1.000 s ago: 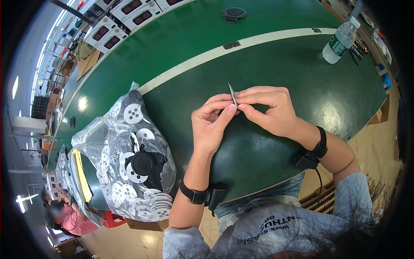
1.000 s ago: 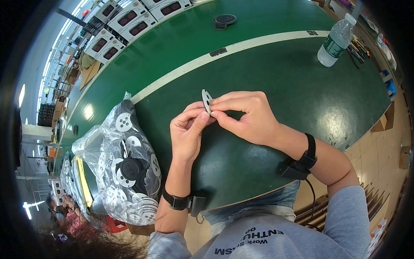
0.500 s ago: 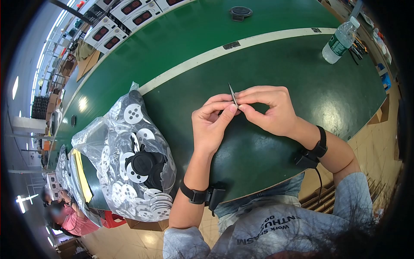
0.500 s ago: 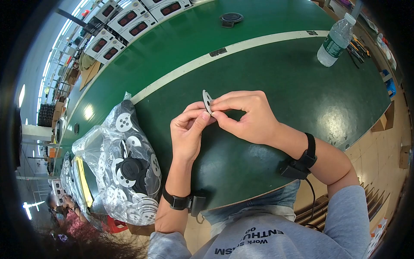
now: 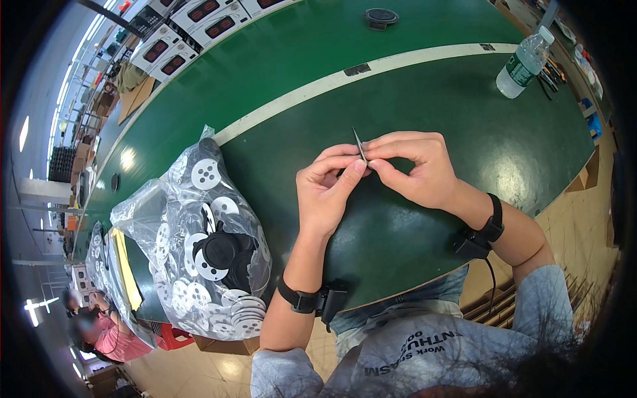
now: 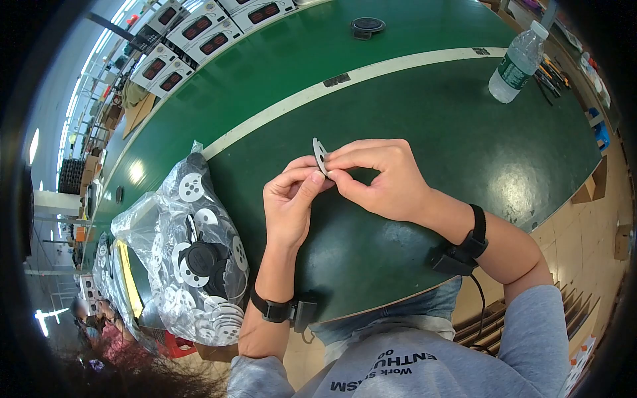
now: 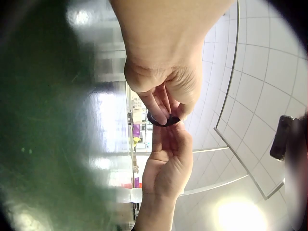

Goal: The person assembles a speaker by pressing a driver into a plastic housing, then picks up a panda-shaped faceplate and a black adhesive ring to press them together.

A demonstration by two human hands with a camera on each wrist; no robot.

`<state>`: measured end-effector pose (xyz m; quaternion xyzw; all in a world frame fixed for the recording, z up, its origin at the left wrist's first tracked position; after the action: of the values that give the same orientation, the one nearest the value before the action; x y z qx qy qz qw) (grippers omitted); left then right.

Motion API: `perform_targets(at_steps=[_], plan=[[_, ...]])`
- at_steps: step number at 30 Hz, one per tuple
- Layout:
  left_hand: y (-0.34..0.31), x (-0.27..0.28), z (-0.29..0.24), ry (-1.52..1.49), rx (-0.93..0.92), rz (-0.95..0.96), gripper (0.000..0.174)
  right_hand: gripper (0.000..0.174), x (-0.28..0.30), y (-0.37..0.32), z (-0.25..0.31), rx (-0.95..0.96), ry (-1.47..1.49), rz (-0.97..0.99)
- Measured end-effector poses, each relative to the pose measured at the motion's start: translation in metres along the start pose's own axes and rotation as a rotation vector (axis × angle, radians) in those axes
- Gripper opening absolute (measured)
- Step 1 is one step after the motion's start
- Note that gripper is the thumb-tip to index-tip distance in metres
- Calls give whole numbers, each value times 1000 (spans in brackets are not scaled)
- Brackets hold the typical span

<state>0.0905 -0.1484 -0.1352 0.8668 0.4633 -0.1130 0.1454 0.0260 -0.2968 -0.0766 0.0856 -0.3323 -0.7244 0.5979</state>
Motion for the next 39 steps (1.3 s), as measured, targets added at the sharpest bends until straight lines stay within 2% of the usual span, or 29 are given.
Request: perform_targets(at_steps=[13, 39], plan=[[0, -1, 0, 5, -12, 5, 9, 15, 0, -1, -4, -63, 4, 4], [-1, 3, 1, 41, -19, -19, 10, 13, -2, 0, -2, -36, 63, -6]])
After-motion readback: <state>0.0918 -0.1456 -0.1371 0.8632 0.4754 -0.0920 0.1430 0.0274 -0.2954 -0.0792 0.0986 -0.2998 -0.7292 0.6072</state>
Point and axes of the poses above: each hand's wrist, its own y-axis towards the middle knuckle, its own x-axis out of the back of the hand, z = x × y, the point moved 6 cm from there along y, towards the middle knuckle, and after that the axes turned 4 degrees about y, right-handed, at the moved point
